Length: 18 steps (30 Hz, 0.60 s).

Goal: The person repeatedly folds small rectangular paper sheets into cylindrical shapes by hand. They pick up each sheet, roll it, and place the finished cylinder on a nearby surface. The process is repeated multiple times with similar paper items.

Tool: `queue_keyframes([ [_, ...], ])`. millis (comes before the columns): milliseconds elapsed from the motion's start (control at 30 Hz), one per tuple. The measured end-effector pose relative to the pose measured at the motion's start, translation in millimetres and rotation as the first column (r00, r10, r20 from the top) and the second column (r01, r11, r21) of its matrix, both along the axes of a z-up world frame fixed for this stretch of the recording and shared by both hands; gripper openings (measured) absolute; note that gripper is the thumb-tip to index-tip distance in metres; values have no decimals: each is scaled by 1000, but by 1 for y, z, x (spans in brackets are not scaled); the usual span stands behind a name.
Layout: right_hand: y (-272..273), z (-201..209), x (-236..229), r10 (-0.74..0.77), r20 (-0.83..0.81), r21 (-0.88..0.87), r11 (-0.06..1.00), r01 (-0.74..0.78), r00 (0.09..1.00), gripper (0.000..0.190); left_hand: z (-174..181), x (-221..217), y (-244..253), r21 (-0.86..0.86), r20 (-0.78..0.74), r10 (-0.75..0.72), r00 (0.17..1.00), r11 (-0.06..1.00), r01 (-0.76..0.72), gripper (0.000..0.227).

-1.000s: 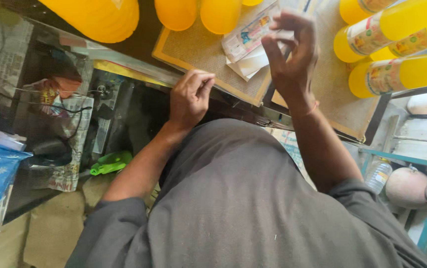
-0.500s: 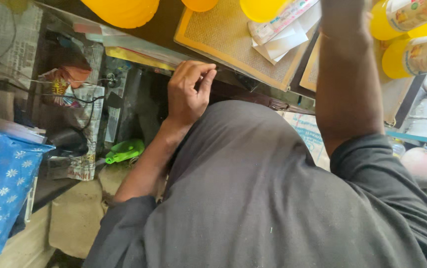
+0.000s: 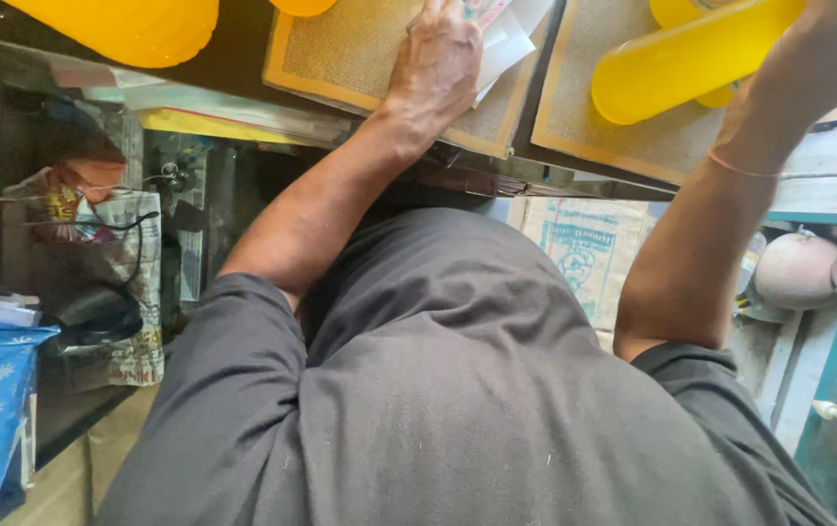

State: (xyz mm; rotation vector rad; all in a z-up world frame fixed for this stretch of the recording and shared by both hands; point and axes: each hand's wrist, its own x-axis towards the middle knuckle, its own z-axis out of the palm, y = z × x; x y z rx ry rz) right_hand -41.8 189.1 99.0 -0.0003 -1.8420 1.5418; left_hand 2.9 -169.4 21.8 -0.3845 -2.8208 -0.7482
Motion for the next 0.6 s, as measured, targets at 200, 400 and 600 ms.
queue_keyframes([
  [200, -19, 35, 92, 87, -96, 79, 994, -79, 992, 29, 0, -3, 3, -109, -36, 55, 998, 992, -59, 16],
  [400, -33, 47, 180, 50, 23, 143, 988, -53, 998, 28, 1, -3, 3, -44, -7, 147, 989, 988, -147, 15],
  [600, -33, 36, 216, 145, 324, -105, 988, -117, 935, 24, 10, -2, -16, 266, 90, 230, 969, 932, -246, 12],
])
